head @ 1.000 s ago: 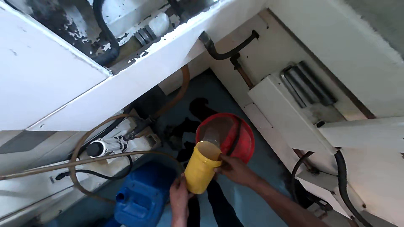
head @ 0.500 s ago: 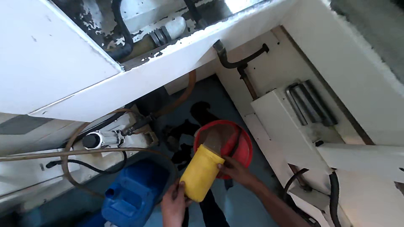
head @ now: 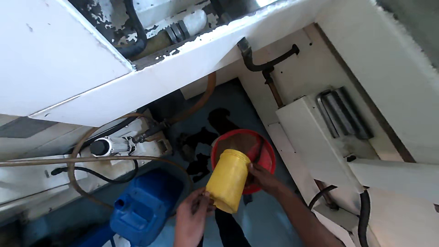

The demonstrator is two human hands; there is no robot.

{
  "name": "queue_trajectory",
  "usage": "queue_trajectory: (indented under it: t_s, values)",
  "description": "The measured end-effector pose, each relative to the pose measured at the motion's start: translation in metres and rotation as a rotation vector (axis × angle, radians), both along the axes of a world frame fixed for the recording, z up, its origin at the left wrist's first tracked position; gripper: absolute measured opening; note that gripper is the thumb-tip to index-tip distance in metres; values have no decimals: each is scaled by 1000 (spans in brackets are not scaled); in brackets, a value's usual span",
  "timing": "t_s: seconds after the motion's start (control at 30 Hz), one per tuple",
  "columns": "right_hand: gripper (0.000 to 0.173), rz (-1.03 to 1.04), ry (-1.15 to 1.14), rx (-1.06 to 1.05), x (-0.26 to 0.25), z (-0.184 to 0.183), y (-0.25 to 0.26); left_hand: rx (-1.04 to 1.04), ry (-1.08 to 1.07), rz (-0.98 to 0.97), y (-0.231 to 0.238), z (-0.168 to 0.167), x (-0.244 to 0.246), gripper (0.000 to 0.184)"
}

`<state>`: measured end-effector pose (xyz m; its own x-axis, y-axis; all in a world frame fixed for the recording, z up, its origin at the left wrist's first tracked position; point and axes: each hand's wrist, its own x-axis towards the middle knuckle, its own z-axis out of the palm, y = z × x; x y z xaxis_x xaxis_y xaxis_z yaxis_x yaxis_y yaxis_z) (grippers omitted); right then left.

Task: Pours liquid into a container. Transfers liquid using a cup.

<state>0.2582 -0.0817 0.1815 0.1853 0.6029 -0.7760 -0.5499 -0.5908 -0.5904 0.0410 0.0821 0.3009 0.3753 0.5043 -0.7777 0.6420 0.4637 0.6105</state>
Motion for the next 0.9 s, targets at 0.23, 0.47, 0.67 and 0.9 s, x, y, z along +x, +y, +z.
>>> queue_trajectory:
  t_s: [0.23, 0.47, 0.67, 0.9]
  values:
    - [55, -215, 88, -73, 4, -15, 5, -8, -235, -59, -1, 0, 18, 35]
    - [67, -248, 46, -168, 10, -25, 20, 29, -179, 11, -6, -42, 41, 40]
    - [67, -161, -48, -322, 21, -32, 43, 133, -29, -5, 5, -91, 61, 41]
    - [61, -4, -156, -525, 40, -36, 72, 92, 101, -41, 15, -116, 92, 40]
